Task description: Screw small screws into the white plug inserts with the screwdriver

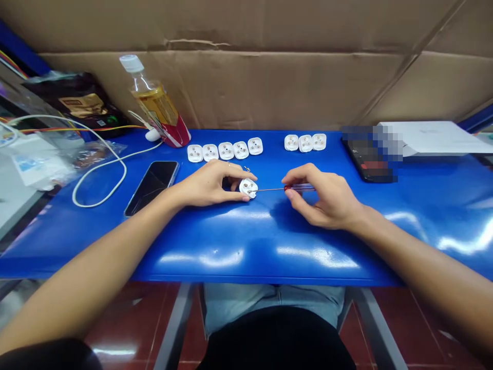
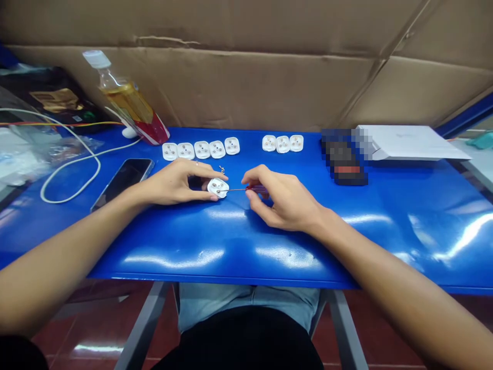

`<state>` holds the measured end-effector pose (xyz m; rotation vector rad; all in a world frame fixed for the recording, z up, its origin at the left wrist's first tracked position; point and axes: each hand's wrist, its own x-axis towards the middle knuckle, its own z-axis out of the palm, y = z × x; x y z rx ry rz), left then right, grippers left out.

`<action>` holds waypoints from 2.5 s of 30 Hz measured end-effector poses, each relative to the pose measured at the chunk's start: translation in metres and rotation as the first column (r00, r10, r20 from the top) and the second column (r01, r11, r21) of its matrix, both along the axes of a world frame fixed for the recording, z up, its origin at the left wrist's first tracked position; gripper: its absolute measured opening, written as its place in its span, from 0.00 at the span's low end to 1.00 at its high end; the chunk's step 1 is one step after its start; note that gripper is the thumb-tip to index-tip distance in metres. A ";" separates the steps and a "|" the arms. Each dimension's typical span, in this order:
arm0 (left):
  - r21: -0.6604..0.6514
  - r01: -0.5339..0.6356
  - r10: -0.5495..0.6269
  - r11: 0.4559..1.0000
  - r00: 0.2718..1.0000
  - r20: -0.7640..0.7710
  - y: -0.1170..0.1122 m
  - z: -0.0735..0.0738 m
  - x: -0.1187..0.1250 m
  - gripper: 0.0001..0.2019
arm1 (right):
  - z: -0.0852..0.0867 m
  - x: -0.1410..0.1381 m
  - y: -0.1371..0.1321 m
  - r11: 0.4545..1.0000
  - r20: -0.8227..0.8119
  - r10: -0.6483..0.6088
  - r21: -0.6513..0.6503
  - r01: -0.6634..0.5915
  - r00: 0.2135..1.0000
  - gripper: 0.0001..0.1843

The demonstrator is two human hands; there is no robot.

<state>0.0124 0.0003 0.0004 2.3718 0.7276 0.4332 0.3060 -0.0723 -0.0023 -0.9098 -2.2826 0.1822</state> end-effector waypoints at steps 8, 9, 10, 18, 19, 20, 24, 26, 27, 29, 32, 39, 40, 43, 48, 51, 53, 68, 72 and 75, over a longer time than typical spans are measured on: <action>0.030 0.004 -0.004 1.000 1.000 0.013 -0.005 0.002 0.004 0.23 | 0.002 0.001 -0.002 0.998 -0.074 0.003 -0.065 -0.007 0.997 0.15; 0.039 0.006 -0.006 0.999 1.000 0.017 -0.005 0.002 0.004 0.23 | 0.002 0.001 -0.002 0.997 -0.072 -0.015 -0.075 0.010 0.997 0.14; 0.046 0.007 -0.008 0.999 1.000 0.019 -0.006 0.002 0.005 0.23 | 0.002 0.001 -0.002 0.996 -0.065 -0.039 -0.086 0.034 0.997 0.13; 0.085 0.026 -0.028 0.996 0.999 0.026 -0.005 0.001 0.005 0.22 | 0.004 0.000 -0.004 0.991 -0.126 -0.059 -0.128 0.042 0.990 0.11; 0.085 0.030 -0.032 0.996 0.999 0.027 -0.005 0.001 0.005 0.22 | 0.004 0.000 -0.003 0.990 -0.120 -0.067 -0.131 0.051 0.991 0.10; 0.084 0.030 -0.033 0.996 0.999 0.027 -0.006 0.001 0.005 0.22 | 0.004 0.001 -0.003 0.990 -0.118 -0.062 -0.131 0.046 0.991 0.10; 0.082 0.024 -0.026 0.996 0.999 0.019 -0.006 0.002 0.005 0.22 | 0.003 0.002 -0.001 0.990 -0.161 0.027 -0.134 -0.048 0.987 0.17; 0.080 0.021 -0.022 0.997 1.000 0.018 -0.006 0.002 0.006 0.22 | 0.002 0.002 -0.001 0.989 -0.165 0.007 -0.147 -0.032 0.986 0.15; 0.077 0.020 -0.021 0.997 1.000 0.020 -0.006 0.002 0.006 0.22 | 0.002 0.002 -0.001 0.988 -0.159 -0.019 -0.156 -0.007 0.987 0.13; 0.072 0.019 -0.021 0.997 0.999 0.024 -0.006 0.002 0.006 0.22 | 0.002 0.002 -0.001 0.985 -0.146 -0.047 -0.173 0.021 0.988 0.11; 0.071 0.026 -0.028 0.997 0.999 0.033 -0.006 0.001 0.006 0.22 | 0.003 0.003 -0.001 0.983 -0.156 0.011 -0.179 -0.039 0.988 0.14; 0.021 0.009 -0.010 1.000 0.999 0.048 -0.006 0.000 0.005 0.22 | 0.001 0.004 0.002 0.981 -0.190 -0.020 -0.194 -0.017 0.982 0.11; 0.015 0.006 -0.007 1.000 0.999 0.048 -0.006 0.000 0.005 0.22 | 0.001 0.004 0.002 0.981 -0.197 -0.007 -0.191 -0.032 0.980 0.12; 0.015 0.005 -0.005 1.000 0.999 0.052 -0.006 -0.002 0.006 0.22 | 0.000 0.003 0.003 0.981 -0.210 0.013 -0.186 -0.053 0.978 0.12; 0.003 0.011 -0.011 1.000 0.999 0.046 -0.004 -0.005 0.006 0.23 | 0.002 0.002 0.004 0.987 -0.169 -0.008 -0.157 -0.019 0.986 0.10; 0.008 0.001 -0.001 1.000 1.000 0.025 -0.004 -0.006 0.006 0.23 | 0.003 0.001 0.004 0.993 -0.162 0.001 -0.120 -0.020 0.987 0.11; 0.015 0.001 -0.001 1.000 1.000 0.008 -0.004 -0.006 0.006 0.23 | 0.003 0.000 0.004 0.992 -0.170 -0.008 -0.125 -0.014 0.985 0.08; 0.050 0.037 -0.037 0.998 0.999 0.003 -0.004 -0.007 0.006 0.23 | 0.004 0.001 0.003 0.988 -0.138 -0.020 -0.154 -0.001 0.990 0.08; 0.051 0.045 -0.046 0.998 0.999 0.012 -0.005 -0.007 0.006 0.22 | 0.005 0.001 0.003 0.985 -0.132 -0.047 -0.168 0.024 0.990 0.06; 0.056 0.056 -0.056 0.997 0.998 0.004 -0.006 -0.006 0.007 0.21 | 0.006 0.000 0.003 0.990 -0.125 -0.041 -0.136 0.024 0.991 0.07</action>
